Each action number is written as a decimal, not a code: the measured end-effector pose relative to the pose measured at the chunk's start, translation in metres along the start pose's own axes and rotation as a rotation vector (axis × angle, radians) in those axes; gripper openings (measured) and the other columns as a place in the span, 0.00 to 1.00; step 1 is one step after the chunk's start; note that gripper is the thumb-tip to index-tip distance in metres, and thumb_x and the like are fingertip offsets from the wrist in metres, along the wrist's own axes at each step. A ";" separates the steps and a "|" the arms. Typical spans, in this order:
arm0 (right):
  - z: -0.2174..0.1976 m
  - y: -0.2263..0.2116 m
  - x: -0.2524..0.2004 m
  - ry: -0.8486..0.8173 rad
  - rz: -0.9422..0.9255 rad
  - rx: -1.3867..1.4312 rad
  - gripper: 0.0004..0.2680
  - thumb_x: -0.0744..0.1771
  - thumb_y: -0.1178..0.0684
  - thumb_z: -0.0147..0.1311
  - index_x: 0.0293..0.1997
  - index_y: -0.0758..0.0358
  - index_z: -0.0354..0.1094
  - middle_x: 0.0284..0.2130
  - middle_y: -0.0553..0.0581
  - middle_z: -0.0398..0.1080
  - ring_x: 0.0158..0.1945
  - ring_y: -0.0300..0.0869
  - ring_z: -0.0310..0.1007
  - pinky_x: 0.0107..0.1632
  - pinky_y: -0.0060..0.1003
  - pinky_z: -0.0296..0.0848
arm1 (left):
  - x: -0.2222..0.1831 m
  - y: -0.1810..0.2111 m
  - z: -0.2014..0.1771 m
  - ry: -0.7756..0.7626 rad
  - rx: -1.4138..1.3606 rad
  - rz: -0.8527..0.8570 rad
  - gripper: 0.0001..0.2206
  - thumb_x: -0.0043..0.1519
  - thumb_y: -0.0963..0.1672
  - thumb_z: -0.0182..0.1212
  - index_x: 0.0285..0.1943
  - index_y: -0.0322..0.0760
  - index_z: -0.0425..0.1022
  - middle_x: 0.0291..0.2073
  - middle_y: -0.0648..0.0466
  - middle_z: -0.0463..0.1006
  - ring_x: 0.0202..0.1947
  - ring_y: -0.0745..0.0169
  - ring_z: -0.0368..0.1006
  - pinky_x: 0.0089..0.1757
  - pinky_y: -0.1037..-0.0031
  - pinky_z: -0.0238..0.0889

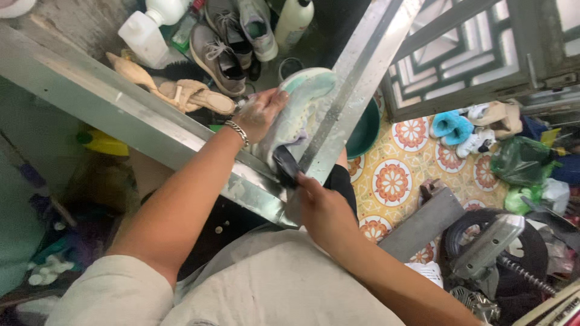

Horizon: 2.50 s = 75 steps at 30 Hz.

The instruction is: The person cleans a shoe in a sink using brushes. They scrub the upper and sole with a pink brush and a black brush, then use a toothbrush to apply a solution from a container to the shoe.

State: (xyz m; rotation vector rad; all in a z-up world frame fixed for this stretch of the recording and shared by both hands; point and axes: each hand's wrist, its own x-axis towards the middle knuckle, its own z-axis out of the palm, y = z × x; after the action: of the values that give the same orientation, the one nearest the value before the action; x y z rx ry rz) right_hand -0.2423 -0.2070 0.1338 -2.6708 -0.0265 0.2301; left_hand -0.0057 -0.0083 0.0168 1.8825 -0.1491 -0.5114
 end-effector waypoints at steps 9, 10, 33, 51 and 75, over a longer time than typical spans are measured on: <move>-0.002 -0.002 -0.028 -0.043 0.000 0.036 0.15 0.75 0.54 0.57 0.72 0.53 0.83 0.26 0.73 0.85 0.27 0.74 0.87 0.27 0.68 0.80 | 0.002 -0.005 -0.002 -0.070 -0.004 -0.210 0.51 0.75 0.77 0.36 0.91 0.49 0.73 0.83 0.45 0.81 0.86 0.39 0.72 0.82 0.43 0.60; 0.009 0.002 -0.017 -0.003 -0.088 0.028 0.18 0.73 0.56 0.57 0.76 0.55 0.78 0.28 0.74 0.83 0.29 0.76 0.86 0.29 0.72 0.81 | 0.000 -0.002 -0.006 -0.066 0.031 -0.214 0.50 0.74 0.77 0.36 0.92 0.51 0.72 0.85 0.48 0.79 0.87 0.40 0.70 0.83 0.44 0.57; 0.021 -0.018 -0.038 0.015 -0.222 0.052 0.12 0.74 0.52 0.60 0.65 0.48 0.81 0.25 0.68 0.83 0.26 0.73 0.86 0.30 0.72 0.78 | 0.047 -0.077 0.038 -0.159 -0.085 -0.323 0.56 0.74 0.79 0.25 1.03 0.53 0.50 1.01 0.46 0.45 0.99 0.44 0.34 0.88 0.37 0.25; 0.019 0.062 -0.026 0.294 0.003 0.346 0.11 0.74 0.53 0.71 0.65 0.47 0.90 0.39 0.59 0.93 0.48 0.58 0.95 0.48 0.50 0.88 | -0.032 0.046 -0.001 0.156 -0.551 -0.005 0.45 0.77 0.69 0.56 0.84 0.30 0.81 0.83 0.35 0.79 0.88 0.32 0.66 0.86 0.44 0.51; -0.056 -0.010 0.109 -0.334 0.664 1.623 0.04 0.82 0.49 0.51 0.57 0.47 0.73 0.22 0.41 0.47 0.16 0.25 0.43 0.16 0.20 0.46 | -0.013 0.020 -0.038 0.405 -0.121 -0.047 0.47 0.81 0.69 0.40 0.90 0.31 0.71 0.78 0.26 0.80 0.82 0.22 0.72 0.80 0.35 0.61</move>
State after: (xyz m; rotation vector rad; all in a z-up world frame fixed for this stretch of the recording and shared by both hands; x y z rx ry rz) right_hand -0.1257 -0.2168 0.1703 -0.9372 0.6443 0.5711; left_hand 0.0011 0.0219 0.0491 1.8341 0.1904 -0.1580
